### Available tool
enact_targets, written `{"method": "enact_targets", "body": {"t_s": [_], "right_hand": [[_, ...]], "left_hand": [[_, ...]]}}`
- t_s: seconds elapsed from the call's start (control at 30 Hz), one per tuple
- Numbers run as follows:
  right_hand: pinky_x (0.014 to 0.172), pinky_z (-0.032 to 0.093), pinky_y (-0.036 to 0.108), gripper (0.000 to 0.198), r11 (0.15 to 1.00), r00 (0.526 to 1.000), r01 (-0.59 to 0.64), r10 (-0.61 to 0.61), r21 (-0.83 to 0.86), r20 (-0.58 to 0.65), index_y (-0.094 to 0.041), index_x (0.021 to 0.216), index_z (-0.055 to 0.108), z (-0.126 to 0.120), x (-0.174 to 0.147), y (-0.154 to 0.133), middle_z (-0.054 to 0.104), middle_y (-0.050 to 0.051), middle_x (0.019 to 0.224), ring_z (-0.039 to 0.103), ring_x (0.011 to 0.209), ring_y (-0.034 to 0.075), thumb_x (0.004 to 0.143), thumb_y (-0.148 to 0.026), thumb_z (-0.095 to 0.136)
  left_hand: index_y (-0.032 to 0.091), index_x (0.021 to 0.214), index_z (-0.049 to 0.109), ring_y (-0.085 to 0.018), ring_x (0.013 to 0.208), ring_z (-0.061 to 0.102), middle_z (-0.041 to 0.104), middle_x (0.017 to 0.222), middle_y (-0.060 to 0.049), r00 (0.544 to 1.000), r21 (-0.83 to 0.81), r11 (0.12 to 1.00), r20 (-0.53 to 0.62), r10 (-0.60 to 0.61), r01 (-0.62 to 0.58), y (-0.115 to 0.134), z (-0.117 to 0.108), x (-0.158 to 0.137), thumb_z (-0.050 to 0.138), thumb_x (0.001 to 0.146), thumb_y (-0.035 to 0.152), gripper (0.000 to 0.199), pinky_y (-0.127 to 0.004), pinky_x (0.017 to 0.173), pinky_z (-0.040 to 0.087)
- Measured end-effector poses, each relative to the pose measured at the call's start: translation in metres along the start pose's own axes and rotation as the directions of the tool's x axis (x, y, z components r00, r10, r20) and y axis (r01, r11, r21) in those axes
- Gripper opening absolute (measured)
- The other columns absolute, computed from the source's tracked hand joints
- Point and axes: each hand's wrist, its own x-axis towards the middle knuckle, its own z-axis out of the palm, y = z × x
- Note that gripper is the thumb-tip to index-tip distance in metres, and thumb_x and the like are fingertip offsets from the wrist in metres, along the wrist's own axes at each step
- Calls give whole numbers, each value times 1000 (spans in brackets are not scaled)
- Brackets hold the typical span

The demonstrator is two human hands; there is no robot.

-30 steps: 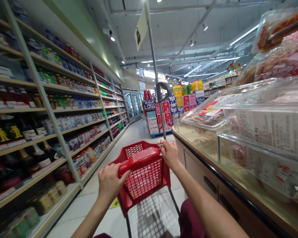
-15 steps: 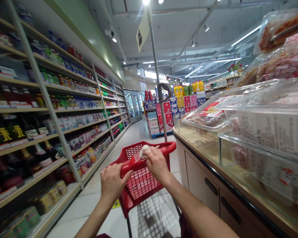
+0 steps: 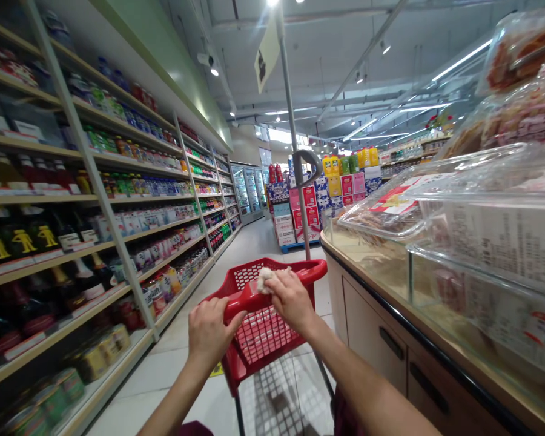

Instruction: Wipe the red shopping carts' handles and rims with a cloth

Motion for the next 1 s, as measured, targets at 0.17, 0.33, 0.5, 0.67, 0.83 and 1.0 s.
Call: {"method": "enact_targets", "body": {"t_s": [0.17,0.33,0.5,0.67,0.83,1.0], "right_hand": [[84,41,38,29,959,958,-281,278,-41,-65,-21,94,59,-13,4,25,63,5,95,56,89,19,75,-11,39],[96,33,39,29,1000,1000,-18,18,12,-9,-21,99,58,-3,-1,3,55,6,114,46,107,20,77,-13,41],[86,41,41,29,972,970,-234,230,-40,-76,-19,98,58,-10,1,26,62,6,97,54,90,20,77,-13,38],[94,36,40,31,995,995,-95,95,18,-34,-20,99,58,-2,-2,-1,56,7,110,47,104,20,75,-11,41],[89,40,39,31,994,994,-105,106,24,-37,-21,98,58,-7,3,9,59,6,103,51,97,20,75,-10,39],[88,41,39,31,972,970,-233,234,20,-61,-20,95,59,-7,5,10,60,6,100,52,96,20,73,-8,39]], "left_hand": [[16,91,58,-22,81,48,59,82,-6,1000,7,1000,-20,8,-8,0,1,-1,46,76,49,38,-37,79,31],[16,93,58,-23,80,48,59,81,-6,1000,15,1000,-14,5,-5,-1,2,-2,46,76,50,40,-38,79,31],[16,93,58,-23,82,48,59,82,-6,1000,12,1000,-14,7,-7,-1,1,-2,46,76,50,40,-38,80,31],[16,92,59,-23,80,49,59,80,-7,999,26,1000,-39,19,-18,0,2,-1,47,75,48,38,-38,79,32],[16,94,58,-24,81,48,59,82,-7,999,31,999,-30,14,-13,-1,0,-4,47,75,49,39,-38,79,32],[15,93,58,-23,80,48,59,81,-7,999,31,999,-47,21,-19,1,2,-4,47,75,49,40,-38,78,32]]}}
